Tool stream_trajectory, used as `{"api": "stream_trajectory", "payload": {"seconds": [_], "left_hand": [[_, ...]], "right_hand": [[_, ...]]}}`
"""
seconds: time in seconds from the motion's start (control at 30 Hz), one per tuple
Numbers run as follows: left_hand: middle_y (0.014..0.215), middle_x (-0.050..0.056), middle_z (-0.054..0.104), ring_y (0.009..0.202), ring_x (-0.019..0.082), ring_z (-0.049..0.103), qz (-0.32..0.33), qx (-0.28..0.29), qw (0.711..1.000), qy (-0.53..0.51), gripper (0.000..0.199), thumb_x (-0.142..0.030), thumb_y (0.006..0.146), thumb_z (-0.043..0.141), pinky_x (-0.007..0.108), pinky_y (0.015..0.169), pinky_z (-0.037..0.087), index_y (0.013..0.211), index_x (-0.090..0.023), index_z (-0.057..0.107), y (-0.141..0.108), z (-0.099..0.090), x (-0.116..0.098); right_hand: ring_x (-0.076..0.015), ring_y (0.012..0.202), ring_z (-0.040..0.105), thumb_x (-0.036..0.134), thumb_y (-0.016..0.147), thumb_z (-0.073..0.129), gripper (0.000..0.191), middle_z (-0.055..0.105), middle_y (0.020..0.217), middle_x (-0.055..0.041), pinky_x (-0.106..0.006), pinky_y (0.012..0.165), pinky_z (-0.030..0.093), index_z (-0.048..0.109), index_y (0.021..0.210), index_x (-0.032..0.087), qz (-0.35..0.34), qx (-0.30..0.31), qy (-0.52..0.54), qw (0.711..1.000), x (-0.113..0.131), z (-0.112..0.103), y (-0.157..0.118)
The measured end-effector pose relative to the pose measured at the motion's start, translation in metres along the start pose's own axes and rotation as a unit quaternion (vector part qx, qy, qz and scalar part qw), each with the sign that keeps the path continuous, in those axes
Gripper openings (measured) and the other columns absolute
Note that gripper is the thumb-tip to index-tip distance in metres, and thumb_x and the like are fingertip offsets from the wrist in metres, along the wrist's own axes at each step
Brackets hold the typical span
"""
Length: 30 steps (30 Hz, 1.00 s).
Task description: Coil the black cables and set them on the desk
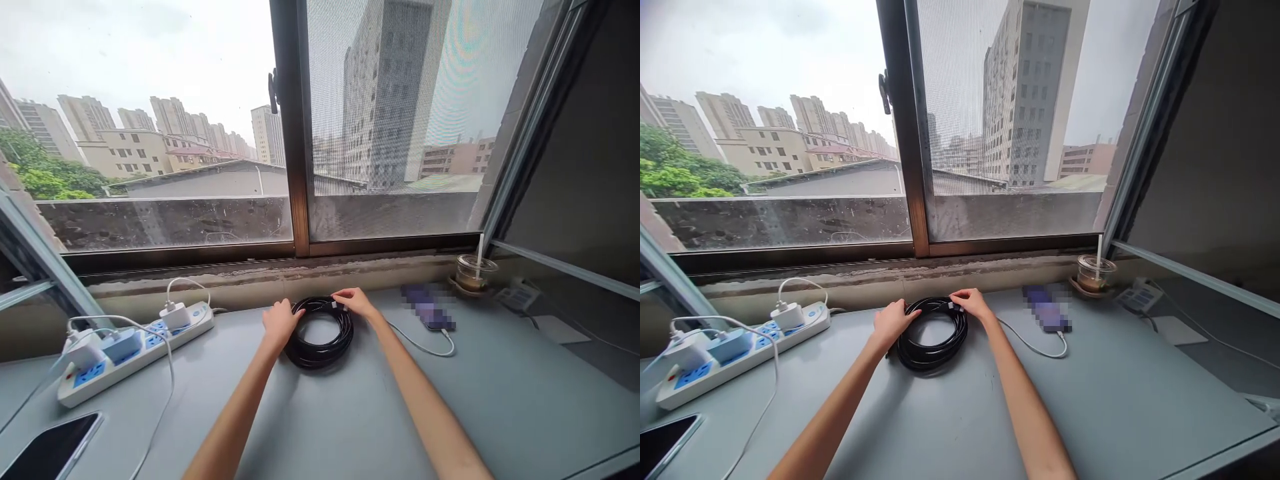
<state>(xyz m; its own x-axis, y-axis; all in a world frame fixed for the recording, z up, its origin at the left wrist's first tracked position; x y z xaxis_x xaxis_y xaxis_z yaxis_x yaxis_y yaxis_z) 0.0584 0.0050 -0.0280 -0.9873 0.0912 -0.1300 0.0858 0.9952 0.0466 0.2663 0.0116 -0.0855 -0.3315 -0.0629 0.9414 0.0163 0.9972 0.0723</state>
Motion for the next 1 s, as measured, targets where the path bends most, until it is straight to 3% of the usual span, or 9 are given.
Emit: {"api": "stream_trajectory", "payload": {"seconds": [0.1,0.23,0.4,0.57,0.8,1.0], "left_hand": [[0.114,0.018,0.065,0.106,0.031,0.060,-0.009,0.003,1.000,-0.015,0.045,-0.050,0.084,0.049,0.036,0.084,0.042,0.106,-0.012,0.061,0.003,-0.001,0.004],[0.104,0.013,0.069,0.100,0.029,0.063,-0.023,-0.027,0.998,-0.046,0.049,-0.051,0.090,0.033,0.033,0.077,0.043,0.088,-0.017,0.068,0.010,-0.003,0.013],[0.090,0.010,0.073,0.094,0.027,0.065,-0.080,-0.064,0.990,-0.094,0.066,-0.049,0.093,0.014,0.033,0.073,0.043,0.073,-0.021,0.070,0.019,-0.003,0.043],[0.078,0.009,0.073,0.082,0.025,0.066,-0.115,-0.051,0.987,-0.104,0.058,-0.037,0.091,0.021,0.031,0.066,0.043,0.063,-0.020,0.068,0.024,0.011,0.070],[0.095,0.015,0.072,0.095,0.031,0.065,-0.091,-0.050,0.993,-0.057,0.048,-0.039,0.089,0.031,0.033,0.071,0.042,0.078,-0.021,0.074,0.027,0.027,0.068],[0.097,0.011,0.069,0.095,0.024,0.064,-0.092,-0.029,0.994,-0.046,0.040,-0.040,0.094,0.037,0.036,0.081,0.046,0.089,-0.018,0.070,0.023,0.029,0.069]], "right_hand": [[-0.0186,0.097,0.062,0.032,0.090,0.057,0.028,0.062,0.112,-0.0074,-0.039,0.083,0.053,0.060,0.112,0.015,-0.021,-0.022,-0.016,0.999,-0.007,0.005,0.002],[-0.0189,0.097,0.061,0.034,0.091,0.055,0.029,0.061,0.113,-0.0075,-0.040,0.083,0.053,0.059,0.113,0.015,-0.026,-0.070,-0.050,0.996,-0.013,0.009,0.003],[-0.0188,0.096,0.062,0.036,0.092,0.053,0.029,0.062,0.111,-0.0064,-0.039,0.084,0.052,0.061,0.110,0.015,0.001,-0.138,-0.133,0.981,-0.014,0.006,-0.002],[-0.0180,0.097,0.061,0.036,0.092,0.052,0.026,0.062,0.112,-0.0073,-0.038,0.085,0.051,0.061,0.108,0.018,0.044,-0.180,-0.237,0.954,-0.012,0.001,-0.014],[-0.0172,0.096,0.061,0.036,0.093,0.052,0.026,0.062,0.112,-0.0073,-0.038,0.084,0.052,0.061,0.109,0.018,0.080,-0.176,-0.333,0.923,-0.008,0.004,-0.018],[-0.0173,0.095,0.062,0.037,0.092,0.052,0.027,0.063,0.111,-0.0072,-0.038,0.085,0.052,0.061,0.108,0.017,0.086,-0.137,-0.377,0.912,-0.010,0.005,-0.020]]}}
Point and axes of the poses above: each hand's wrist, its own y-axis towards the middle knuckle, its own z-axis out of the palm, x = y × z, the point moved 1 cm from there along y, towards the middle knuckle
